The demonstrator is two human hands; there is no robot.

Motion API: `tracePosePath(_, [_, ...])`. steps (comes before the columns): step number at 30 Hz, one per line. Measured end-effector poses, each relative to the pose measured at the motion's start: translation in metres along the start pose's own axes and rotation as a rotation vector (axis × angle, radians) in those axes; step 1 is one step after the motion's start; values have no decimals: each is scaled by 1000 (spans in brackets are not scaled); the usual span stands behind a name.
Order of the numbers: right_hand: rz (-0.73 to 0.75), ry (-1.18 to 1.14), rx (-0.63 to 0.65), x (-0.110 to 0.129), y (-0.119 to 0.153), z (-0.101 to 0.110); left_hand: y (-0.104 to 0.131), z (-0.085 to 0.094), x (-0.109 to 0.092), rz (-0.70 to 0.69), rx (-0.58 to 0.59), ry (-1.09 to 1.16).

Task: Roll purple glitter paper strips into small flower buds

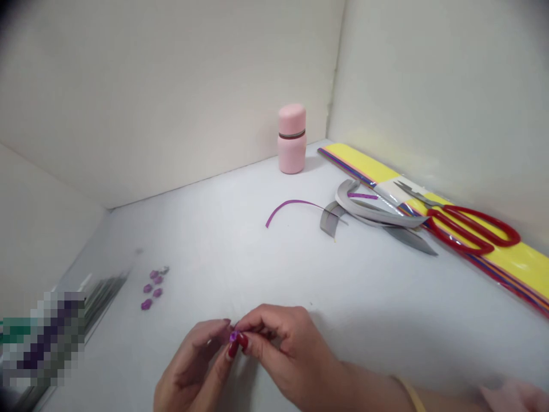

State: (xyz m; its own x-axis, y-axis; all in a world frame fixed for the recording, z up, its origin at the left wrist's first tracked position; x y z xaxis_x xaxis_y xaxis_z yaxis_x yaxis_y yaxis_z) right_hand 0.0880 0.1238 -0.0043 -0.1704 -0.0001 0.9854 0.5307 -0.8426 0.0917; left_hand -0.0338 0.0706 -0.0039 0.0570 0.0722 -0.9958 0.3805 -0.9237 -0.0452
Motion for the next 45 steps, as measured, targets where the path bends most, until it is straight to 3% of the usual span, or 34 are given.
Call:
tracePosePath(5, [-102,-253,31,-10,-1,-8,-3,0,5,70,19,75])
tracePosePath(8, [-149,-277,41,-13,-1,-9,-5,-1,5,96,63,75])
tracePosePath(15, [-12,142,71,2,-6,1,-7,-4,-9,-33,175,-41])
tracePosePath(18, [-5,172,102,5,-6,2,-7,-6,-7,1,195,-19])
tracePosePath(32, [140,411,138,16,-2,0,-7,-7,15,359,126,135])
tracePosePath(39, [118,388,132,14,-1,0,-5,-7,21,484,90,166])
tracePosePath(45, [69,319,116,13,-3,2,-5,-4,24,508,35,184])
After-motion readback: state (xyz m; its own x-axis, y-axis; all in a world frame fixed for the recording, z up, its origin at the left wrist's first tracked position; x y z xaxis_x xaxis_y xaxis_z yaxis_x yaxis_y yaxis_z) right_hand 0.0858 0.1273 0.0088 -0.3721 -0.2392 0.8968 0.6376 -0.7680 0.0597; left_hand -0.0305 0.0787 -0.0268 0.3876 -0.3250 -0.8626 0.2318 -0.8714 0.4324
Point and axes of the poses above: each hand's wrist, its own y-axis away from the middle knuckle, its own z-axis out of the back of the hand, x = y × z, the point moved 8 cm from there along -y, towards the middle knuckle, and after that the axes turned 7 degrees about y, right-handed, at the moved point
